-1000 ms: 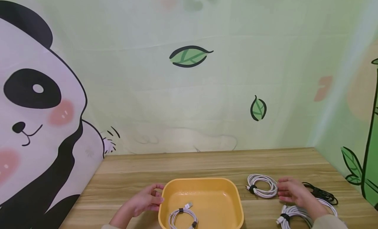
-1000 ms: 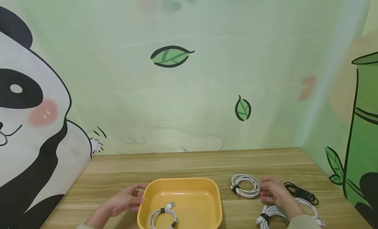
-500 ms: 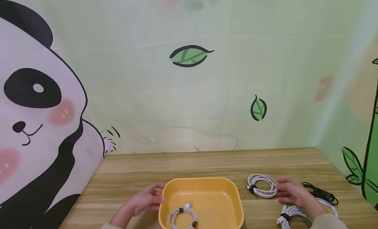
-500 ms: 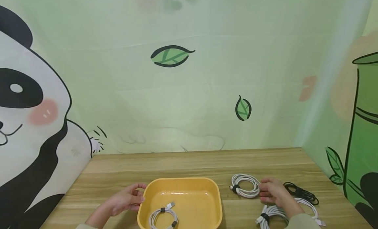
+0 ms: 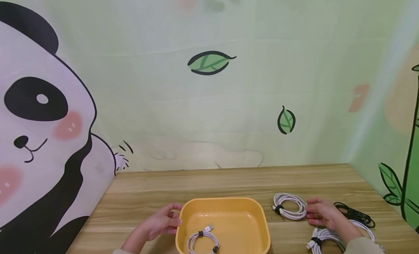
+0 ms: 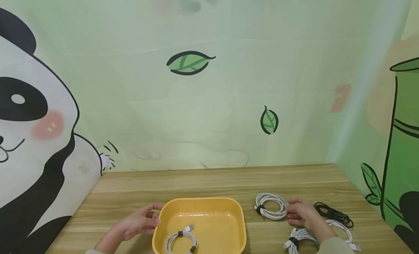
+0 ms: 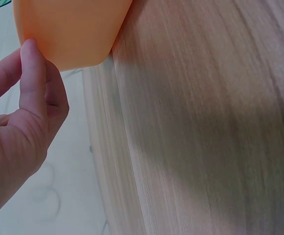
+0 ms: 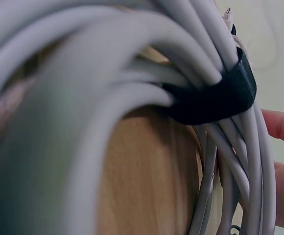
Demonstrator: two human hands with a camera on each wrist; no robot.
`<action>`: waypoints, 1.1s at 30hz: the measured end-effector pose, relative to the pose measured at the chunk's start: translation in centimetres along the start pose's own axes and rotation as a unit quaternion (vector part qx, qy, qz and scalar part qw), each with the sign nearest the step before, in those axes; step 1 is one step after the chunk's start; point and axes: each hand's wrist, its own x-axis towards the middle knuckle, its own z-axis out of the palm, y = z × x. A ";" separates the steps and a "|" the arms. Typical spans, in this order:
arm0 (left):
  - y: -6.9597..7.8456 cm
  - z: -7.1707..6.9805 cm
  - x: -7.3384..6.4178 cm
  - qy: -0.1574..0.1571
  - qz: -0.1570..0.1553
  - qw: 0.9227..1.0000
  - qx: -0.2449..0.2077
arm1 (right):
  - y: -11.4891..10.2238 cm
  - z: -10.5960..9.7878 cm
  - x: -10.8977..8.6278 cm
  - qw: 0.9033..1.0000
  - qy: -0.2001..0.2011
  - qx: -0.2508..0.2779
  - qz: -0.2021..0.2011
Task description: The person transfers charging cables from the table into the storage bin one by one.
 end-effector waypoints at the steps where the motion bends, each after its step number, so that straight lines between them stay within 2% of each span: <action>1: 0.0 0.0 0.0 -0.001 0.000 1.000 0.000 | 0.0 0.0 0.0 1.000 0.001 0.000 0.001; 33: 0.0 0.0 0.0 0.001 -0.005 1.000 0.003 | -0.5 0.4 -0.4 1.000 0.010 -0.020 0.010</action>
